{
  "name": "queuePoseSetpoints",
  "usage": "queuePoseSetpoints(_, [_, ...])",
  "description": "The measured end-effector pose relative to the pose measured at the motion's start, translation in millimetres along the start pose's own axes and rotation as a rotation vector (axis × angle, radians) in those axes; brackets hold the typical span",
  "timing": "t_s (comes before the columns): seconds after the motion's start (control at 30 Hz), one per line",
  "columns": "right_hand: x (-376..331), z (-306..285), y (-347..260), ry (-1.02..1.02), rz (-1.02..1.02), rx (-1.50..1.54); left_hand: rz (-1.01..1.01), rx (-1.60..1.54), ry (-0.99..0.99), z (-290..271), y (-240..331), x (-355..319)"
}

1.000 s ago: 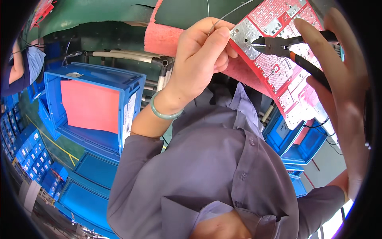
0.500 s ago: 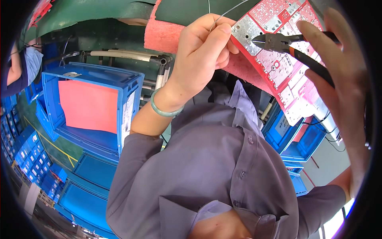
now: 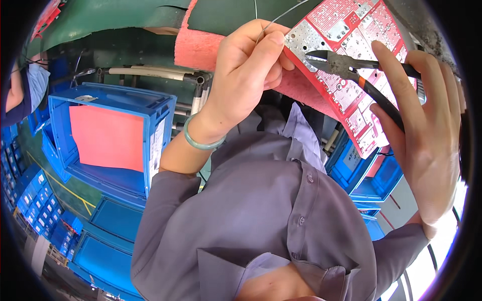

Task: Assembling, cleaning, and soldering components onto a printed circuit board at an industrial workstation.

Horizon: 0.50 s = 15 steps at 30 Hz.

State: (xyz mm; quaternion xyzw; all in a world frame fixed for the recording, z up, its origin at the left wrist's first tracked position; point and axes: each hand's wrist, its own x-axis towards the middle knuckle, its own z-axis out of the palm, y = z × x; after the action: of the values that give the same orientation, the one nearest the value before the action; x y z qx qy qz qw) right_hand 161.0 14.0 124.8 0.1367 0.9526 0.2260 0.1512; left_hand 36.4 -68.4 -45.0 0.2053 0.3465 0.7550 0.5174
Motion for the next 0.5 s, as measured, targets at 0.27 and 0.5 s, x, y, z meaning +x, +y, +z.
queuePoseSetpoints(0.27, [11,23,-4,0.299,-0.014,0.237,0.019,0.021,0.055,0,-1,-2])
queuePoseSetpoints(0.5, [17,0,-11,0.126,0.068,0.241,0.015,0.006,0.035,1,-2,1])
